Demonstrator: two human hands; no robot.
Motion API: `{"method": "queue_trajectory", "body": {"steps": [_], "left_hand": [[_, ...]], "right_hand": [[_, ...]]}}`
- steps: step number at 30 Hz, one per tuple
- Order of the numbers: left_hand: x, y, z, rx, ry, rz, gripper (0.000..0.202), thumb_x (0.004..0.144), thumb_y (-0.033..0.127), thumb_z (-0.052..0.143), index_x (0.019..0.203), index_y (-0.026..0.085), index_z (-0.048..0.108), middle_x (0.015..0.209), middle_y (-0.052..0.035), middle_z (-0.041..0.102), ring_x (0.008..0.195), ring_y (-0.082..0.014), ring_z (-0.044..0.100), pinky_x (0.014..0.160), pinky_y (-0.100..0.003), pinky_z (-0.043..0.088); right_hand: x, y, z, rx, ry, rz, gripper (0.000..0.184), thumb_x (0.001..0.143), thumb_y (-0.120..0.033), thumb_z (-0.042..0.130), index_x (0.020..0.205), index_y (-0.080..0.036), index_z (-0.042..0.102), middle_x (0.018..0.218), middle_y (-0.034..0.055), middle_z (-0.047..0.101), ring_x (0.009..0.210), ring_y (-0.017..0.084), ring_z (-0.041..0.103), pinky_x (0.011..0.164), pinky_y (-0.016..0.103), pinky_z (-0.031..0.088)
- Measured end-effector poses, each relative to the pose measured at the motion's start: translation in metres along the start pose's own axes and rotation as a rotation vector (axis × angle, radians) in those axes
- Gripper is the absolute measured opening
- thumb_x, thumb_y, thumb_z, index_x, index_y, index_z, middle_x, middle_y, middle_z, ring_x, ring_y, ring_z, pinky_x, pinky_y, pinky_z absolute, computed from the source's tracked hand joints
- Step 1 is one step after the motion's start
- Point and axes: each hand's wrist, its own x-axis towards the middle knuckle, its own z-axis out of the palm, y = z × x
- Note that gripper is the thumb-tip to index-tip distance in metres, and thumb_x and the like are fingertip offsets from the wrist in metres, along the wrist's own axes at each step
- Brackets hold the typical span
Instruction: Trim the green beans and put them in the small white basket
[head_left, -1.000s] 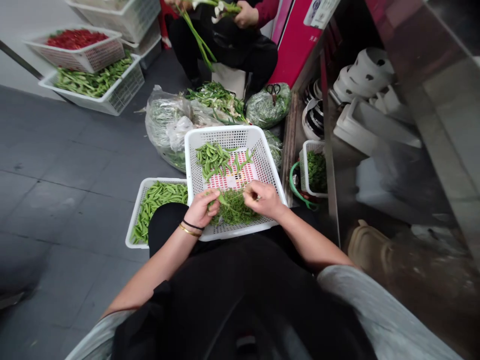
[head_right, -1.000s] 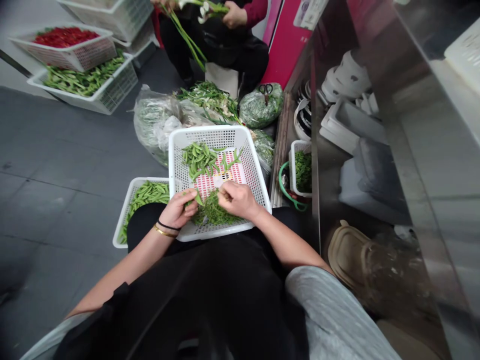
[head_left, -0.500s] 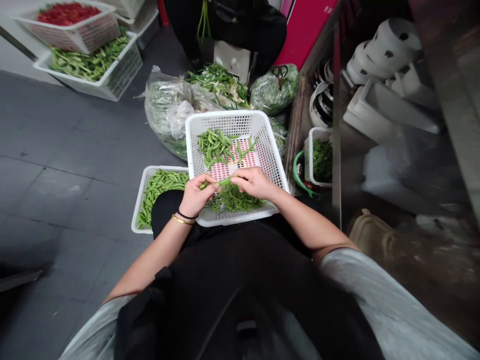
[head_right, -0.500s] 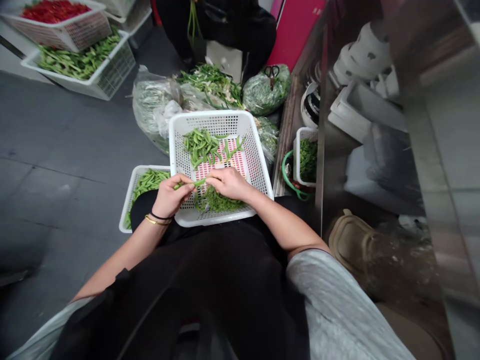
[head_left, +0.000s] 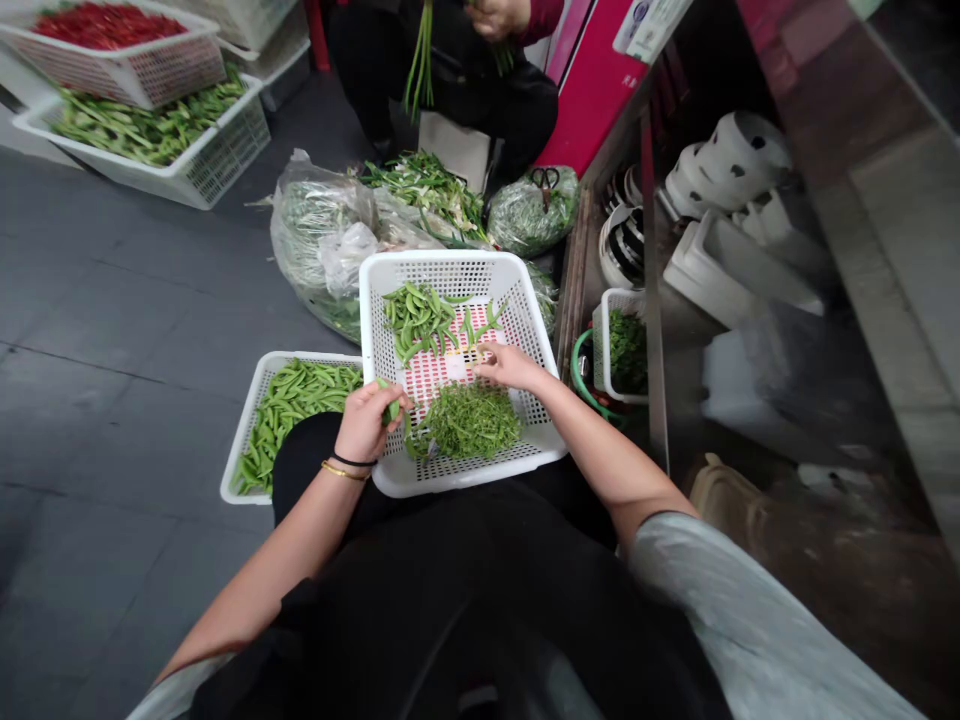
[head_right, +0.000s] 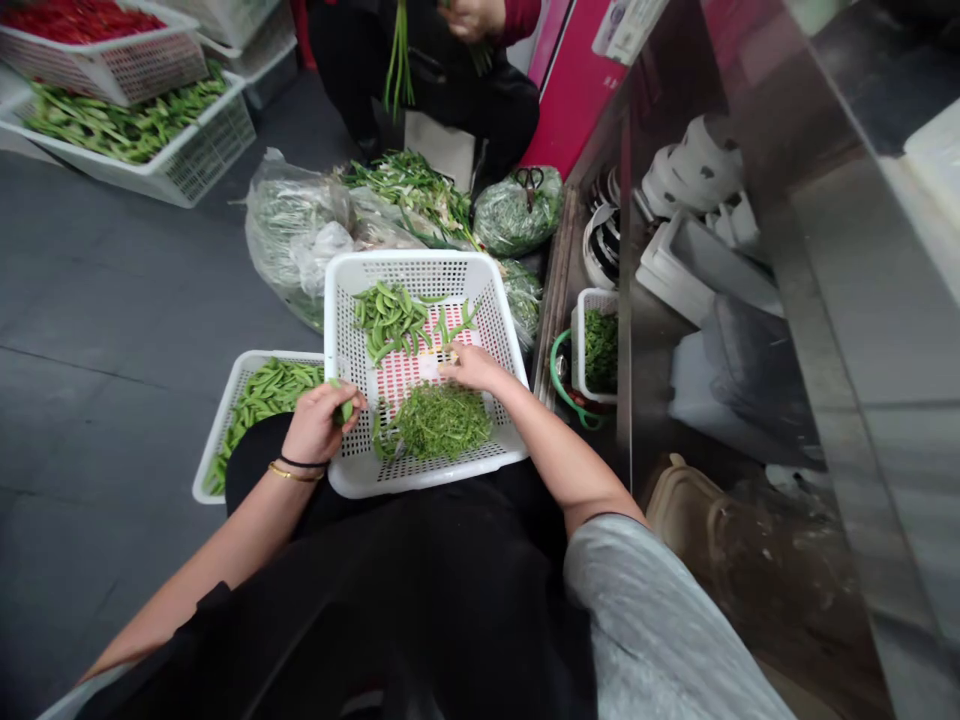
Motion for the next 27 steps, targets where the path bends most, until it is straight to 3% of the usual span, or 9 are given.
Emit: {"method": "queue_trajectory", "body": {"steps": [2,5,7,9,14,19,21,24,27], "left_hand": [[0.002,-0.007,0.0,0.029,-0.055,-0.071,0.019,0.07,0.025,0.065,0.057,0.013,0.057,0.055,-0.0015,0.06,0.037,-0.0058,0.041,0.035,-0.019,0.026],[0.003,-0.014,-0.001,0.087,-0.086,-0.139,0.019,0.071,0.027,0.064,0.059,0.013,0.058,0.055,-0.0012,0.06,0.036,-0.0057,0.039,0.035,-0.019,0.024],[0.005,-0.015,-0.002,0.088,-0.087,-0.162,0.02,0.071,0.029,0.063,0.06,0.014,0.059,0.054,-0.0002,0.058,0.035,-0.0058,0.038,0.035,-0.02,0.024],[0.005,-0.014,-0.003,0.077,-0.086,-0.167,0.02,0.071,0.03,0.064,0.06,0.014,0.058,0.054,0.0001,0.058,0.036,-0.0061,0.039,0.035,-0.02,0.025],[0.005,-0.011,-0.004,0.11,-0.118,-0.192,0.022,0.07,0.031,0.065,0.06,0.013,0.059,0.056,-0.0012,0.059,0.037,-0.0061,0.039,0.035,-0.02,0.023],[0.005,-0.01,-0.004,0.039,-0.147,-0.236,0.022,0.068,0.034,0.069,0.069,0.013,0.061,0.069,-0.0048,0.066,0.043,-0.0076,0.046,0.037,-0.02,0.026],[0.003,-0.009,-0.002,-0.012,-0.139,-0.262,0.026,0.066,0.034,0.073,0.075,0.012,0.062,0.065,-0.0023,0.063,0.042,-0.0069,0.044,0.036,-0.019,0.025],[-0.001,-0.011,0.002,-0.094,-0.122,-0.265,0.034,0.064,0.035,0.076,0.086,0.013,0.062,0.051,0.0054,0.049,0.038,-0.0044,0.036,0.034,-0.017,0.021],[-0.007,-0.014,0.007,-0.093,-0.126,-0.236,0.033,0.065,0.037,0.076,0.081,0.012,0.061,0.045,0.0072,0.042,0.036,-0.0038,0.033,0.034,-0.016,0.022]], "right_hand": [[0.038,0.013,0.0,-0.099,0.151,0.166,0.054,0.084,-0.037,0.055,0.132,-0.014,0.044,0.112,0.0146,0.061,0.098,0.024,0.06,0.084,0.032,0.044],[0.084,0.016,0.003,-0.152,0.21,0.389,0.052,0.087,-0.033,0.048,0.133,-0.009,0.041,0.127,0.0229,0.049,0.108,0.03,0.057,0.088,0.039,0.044],[0.1,0.009,0.011,-0.154,0.2,0.431,0.047,0.09,-0.029,0.041,0.129,-0.004,0.043,0.127,0.0266,0.047,0.105,0.03,0.058,0.087,0.04,0.045],[0.102,0.0,0.024,-0.157,0.184,0.363,0.042,0.091,-0.026,0.039,0.125,-0.004,0.047,0.126,0.0257,0.047,0.104,0.029,0.059,0.089,0.039,0.045],[0.085,-0.008,0.044,-0.147,0.11,0.052,0.033,0.087,-0.032,0.05,0.114,-0.014,0.06,0.118,0.0134,0.057,0.104,0.023,0.058,0.092,0.032,0.043],[0.067,-0.01,0.013,-0.007,0.317,-0.085,0.023,0.088,-0.023,0.047,0.091,-0.014,0.068,0.093,0.008,0.068,0.091,0.018,0.061,0.086,0.029,0.043],[0.043,-0.023,0.006,0.112,0.365,-0.169,0.023,0.089,-0.023,0.047,0.085,-0.014,0.068,0.081,0.0049,0.068,0.081,0.015,0.061,0.08,0.027,0.044],[-0.011,-0.053,0.017,0.274,0.261,-0.376,0.021,0.089,-0.026,0.049,0.085,-0.016,0.068,0.07,0.0013,0.065,0.069,0.013,0.06,0.072,0.025,0.046],[-0.058,-0.072,0.037,0.319,0.18,-0.545,0.016,0.088,-0.025,0.051,0.088,-0.018,0.065,0.078,0.0036,0.067,0.075,0.013,0.061,0.074,0.027,0.047]]}}
